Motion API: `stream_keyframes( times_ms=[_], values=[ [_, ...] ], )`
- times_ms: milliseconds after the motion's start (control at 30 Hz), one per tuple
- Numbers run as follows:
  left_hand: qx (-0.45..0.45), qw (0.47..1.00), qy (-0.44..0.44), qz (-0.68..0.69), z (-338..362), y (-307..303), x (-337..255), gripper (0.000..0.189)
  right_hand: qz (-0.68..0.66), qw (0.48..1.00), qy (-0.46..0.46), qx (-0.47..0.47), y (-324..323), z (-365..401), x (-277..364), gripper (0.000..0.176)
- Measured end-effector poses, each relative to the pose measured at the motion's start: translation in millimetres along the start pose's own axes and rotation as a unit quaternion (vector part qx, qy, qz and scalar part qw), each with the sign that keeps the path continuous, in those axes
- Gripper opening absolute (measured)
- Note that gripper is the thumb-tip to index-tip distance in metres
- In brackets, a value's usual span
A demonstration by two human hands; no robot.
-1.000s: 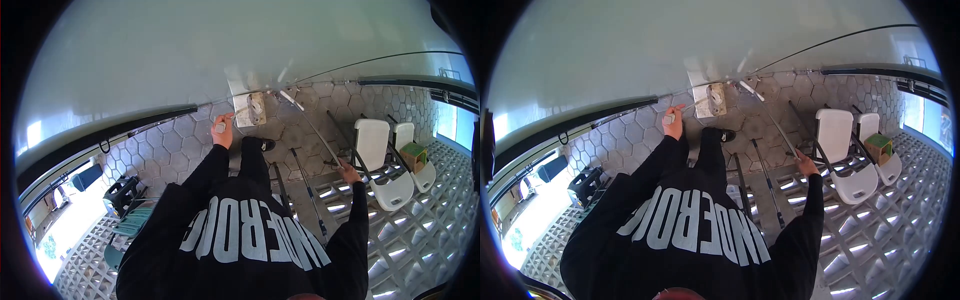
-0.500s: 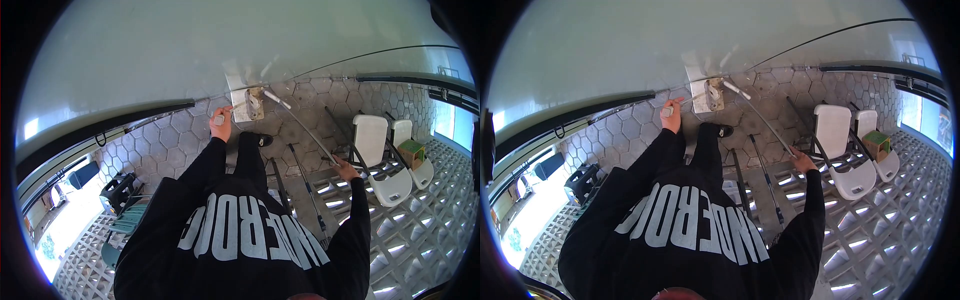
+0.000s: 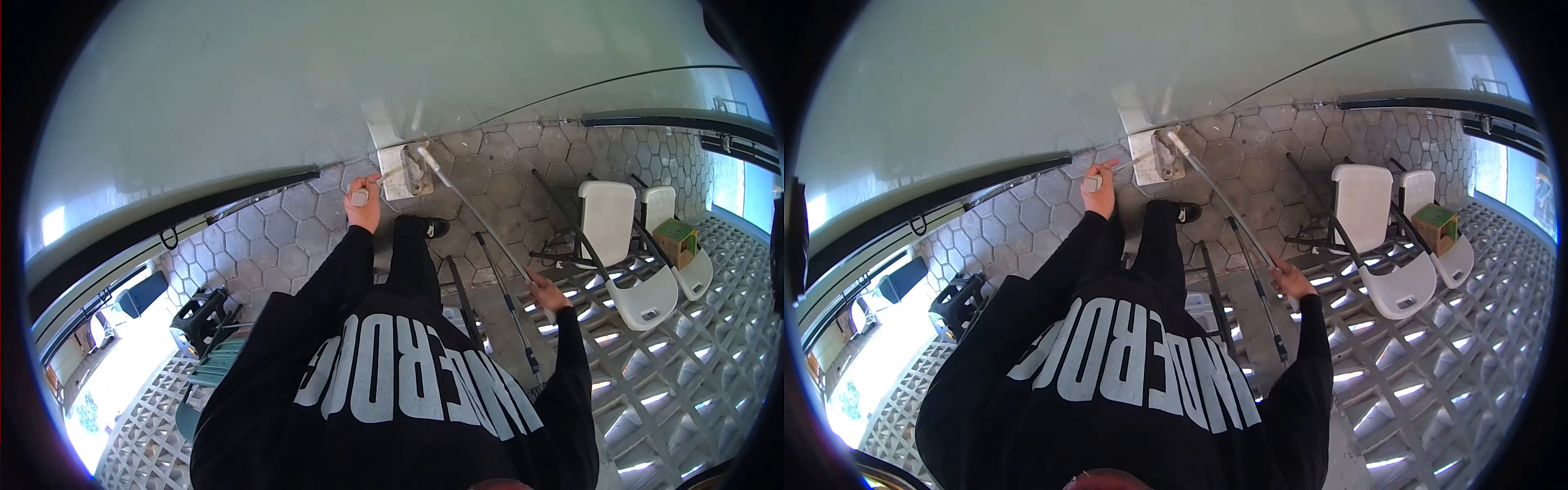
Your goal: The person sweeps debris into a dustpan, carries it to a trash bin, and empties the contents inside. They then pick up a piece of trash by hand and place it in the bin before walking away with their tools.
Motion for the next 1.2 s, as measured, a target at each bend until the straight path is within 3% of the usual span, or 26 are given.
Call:
stream_keyframes(
  times_ms=[100, 200, 267, 400, 467, 600, 700, 767, 833, 933, 1067, 1133, 1200],
  values=[
    [-0.006, 1.000, 0.009, -0.007, 4, 0, 0, 0.015, 0.038, 0.997, 0.013, -0.067, 23, -6, 2, 0.056],
    [-0.013, 1.000, 0.019, 0.015, 3, 4, 1, 0.015, -0.038, 0.996, -0.031, -0.070, 56, -57, -11, 0.058],
    [-0.010, 0.999, 0.020, 0.024, 2, 3, 0, 0.015, -0.028, 0.999, 0.017, -0.005, 70, -71, 13, 0.060],
    [0.000, 1.000, 0.013, 0.010, 0, -3, -5, 0.016, -0.106, 0.994, 0.002, 0.027, 59, -28, 11, 0.058],
    [-0.003, 0.999, 0.022, 0.028, 6, -4, -6, 0.016, -0.092, 0.995, 0.017, -0.039, 56, 2, 20, 0.056],
    [-0.071, 0.997, 0.011, 0.015, 8, -26, 2, 0.017, 0.019, 0.989, 0.000, -0.145, 40, -1, 24, 0.059],
    [-0.125, 0.992, -0.016, 0.002, 9, -30, 7, 0.017, 0.130, 0.971, -0.027, -0.198, 33, -85, -9, 0.060],
    [-0.149, 0.989, -0.018, -0.008, 12, -23, 11, 0.018, 0.148, 0.977, 0.003, -0.153, 59, -93, 21, 0.060],
    [-0.178, 0.982, 0.063, -0.009, 13, -21, 12, 0.018, 0.160, 0.981, 0.027, -0.107, 65, -92, 44, 0.061],
    [-0.154, 0.987, 0.037, 0.017, 16, -28, 3, 0.019, 0.203, 0.974, 0.034, -0.095, 51, -50, 28, 0.062],
    [-0.151, 0.988, -0.017, -0.026, 21, -40, 7, 0.019, 0.175, 0.973, -0.007, -0.154, 41, -18, 37, 0.057],
    [-0.150, 0.988, 0.011, 0.023, 22, -44, 12, 0.020, 0.182, 0.967, -0.011, -0.179, 38, -33, 30, 0.056],
    [-0.162, 0.987, -0.014, 0.012, 28, -54, 12, 0.021, 0.312, 0.917, -0.073, -0.236, 30, -81, 11, 0.061]
  ],
)
Point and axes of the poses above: each hand's wrist, its own z-axis away from the middle knuckle, its own y-axis out of the palm, x = y × z, the point moved 2 cm from there along -z, towards the middle knuckle, and after that the axes turned 9 degrees about x, right-handed, at the moved point
